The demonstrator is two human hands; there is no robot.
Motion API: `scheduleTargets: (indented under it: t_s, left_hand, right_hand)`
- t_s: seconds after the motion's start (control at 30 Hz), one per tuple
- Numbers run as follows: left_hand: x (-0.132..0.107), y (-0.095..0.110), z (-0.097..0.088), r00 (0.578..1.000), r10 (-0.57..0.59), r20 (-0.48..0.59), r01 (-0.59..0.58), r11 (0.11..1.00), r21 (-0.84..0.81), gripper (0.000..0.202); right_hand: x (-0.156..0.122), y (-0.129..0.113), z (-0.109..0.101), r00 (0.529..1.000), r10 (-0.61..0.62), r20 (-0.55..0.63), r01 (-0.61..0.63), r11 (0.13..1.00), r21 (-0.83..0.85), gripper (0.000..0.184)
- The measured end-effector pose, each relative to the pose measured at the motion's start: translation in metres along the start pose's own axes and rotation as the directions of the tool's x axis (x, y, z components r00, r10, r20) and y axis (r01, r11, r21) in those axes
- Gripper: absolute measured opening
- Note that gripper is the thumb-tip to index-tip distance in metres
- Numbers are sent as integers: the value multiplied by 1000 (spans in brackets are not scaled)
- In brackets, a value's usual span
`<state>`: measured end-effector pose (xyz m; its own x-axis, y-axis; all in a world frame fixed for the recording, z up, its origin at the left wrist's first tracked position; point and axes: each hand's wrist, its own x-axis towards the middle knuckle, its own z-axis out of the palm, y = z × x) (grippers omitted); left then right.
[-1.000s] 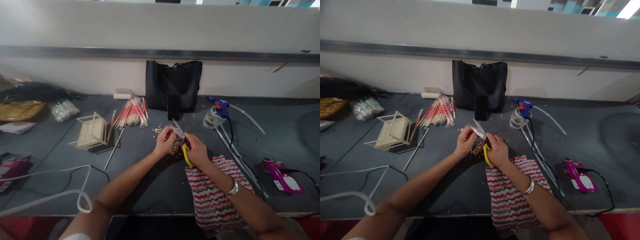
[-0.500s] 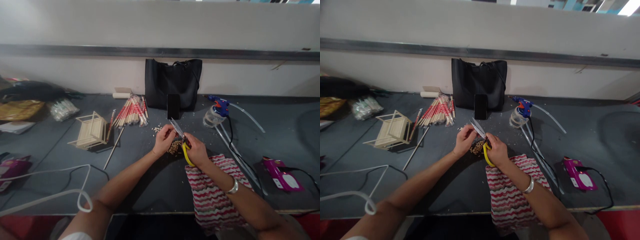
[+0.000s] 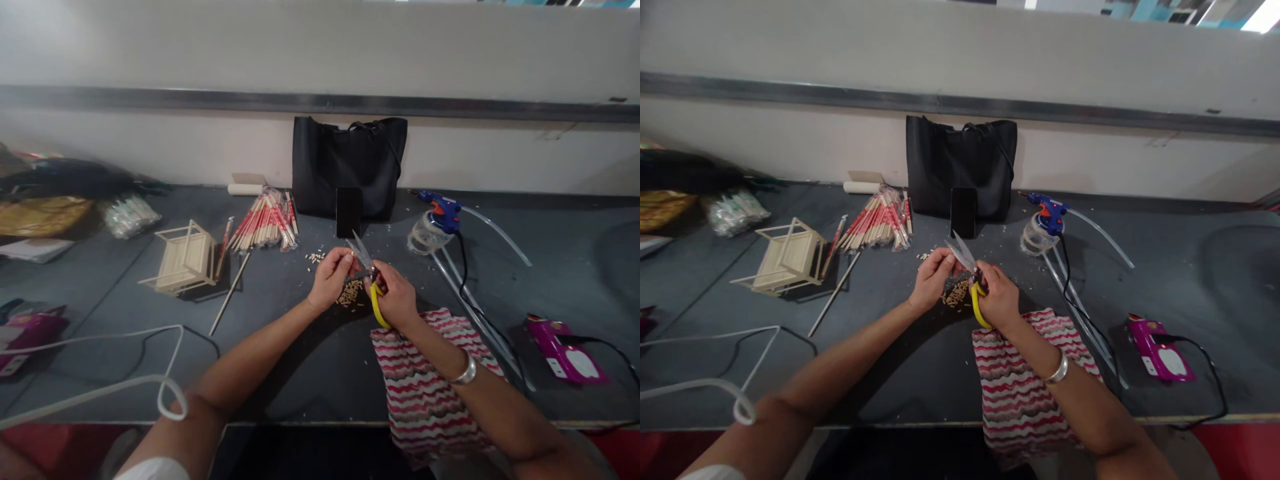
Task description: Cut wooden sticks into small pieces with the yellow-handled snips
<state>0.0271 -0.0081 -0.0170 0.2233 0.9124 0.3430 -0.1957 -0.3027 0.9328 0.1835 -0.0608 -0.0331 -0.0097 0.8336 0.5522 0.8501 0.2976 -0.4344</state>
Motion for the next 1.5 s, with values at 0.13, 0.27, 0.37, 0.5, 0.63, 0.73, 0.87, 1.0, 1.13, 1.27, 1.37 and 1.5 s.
scheduleTargets:
  t_s: [0.13,0.27,0.37,0.5,0.63,0.73,0.87,1.0,1.13,1.27,1.37,1.5]
  left_hand:
    - [0,-1,-1,1000,-9,12,8,1000,29,42]
    - [-1,-5,-2,1000,-26,18,25,998,65,44]
    - [-1,-7,-3,999,-30,22,28,997,66,44]
    - [-1,-7,-4,999,-26,26,24,998,65,42]
    - [-2,-8,-4,1000,-22,16,22,999,36,43]
    - [-3,-8,-2,999,-46,13,47,998,-40,43]
    - [-4,-5,2,994,-104,25,107,985,-135,41]
    - [-2,-2,3,990,-138,21,140,971,-196,42]
    - [0,-3,2,993,-121,15,121,971,-206,38]
    - [0,-6,4,993,-113,22,115,969,-220,39]
    - [0,-6,4,992,-118,40,124,972,-200,40]
    - [6,-3,-6,996,-54,67,55,998,-17,34]
  right_hand:
    - [-3,3,3,1000,-3,29,5,996,-84,35]
    - [-4,4,3,1000,-20,11,21,991,-133,37]
    - [-3,3,3,999,-17,36,23,989,-147,40]
    - [-3,3,3,998,-19,61,29,988,-152,41]
    - [-3,3,3,997,-44,56,51,989,-142,40]
    - [-3,3,4,998,-55,37,59,989,-135,41]
    - [-4,4,4,998,-48,46,52,993,-110,42]
    - [-5,6,4,996,-56,68,63,993,-99,46]
    - [-5,7,5,997,-69,40,73,991,-112,45]
    - [-6,7,8,997,-66,32,68,993,-95,43]
    - [-4,7,8,999,-30,18,31,998,-61,37]
    - [2,6,3,998,69,-12,-68,997,21,30]
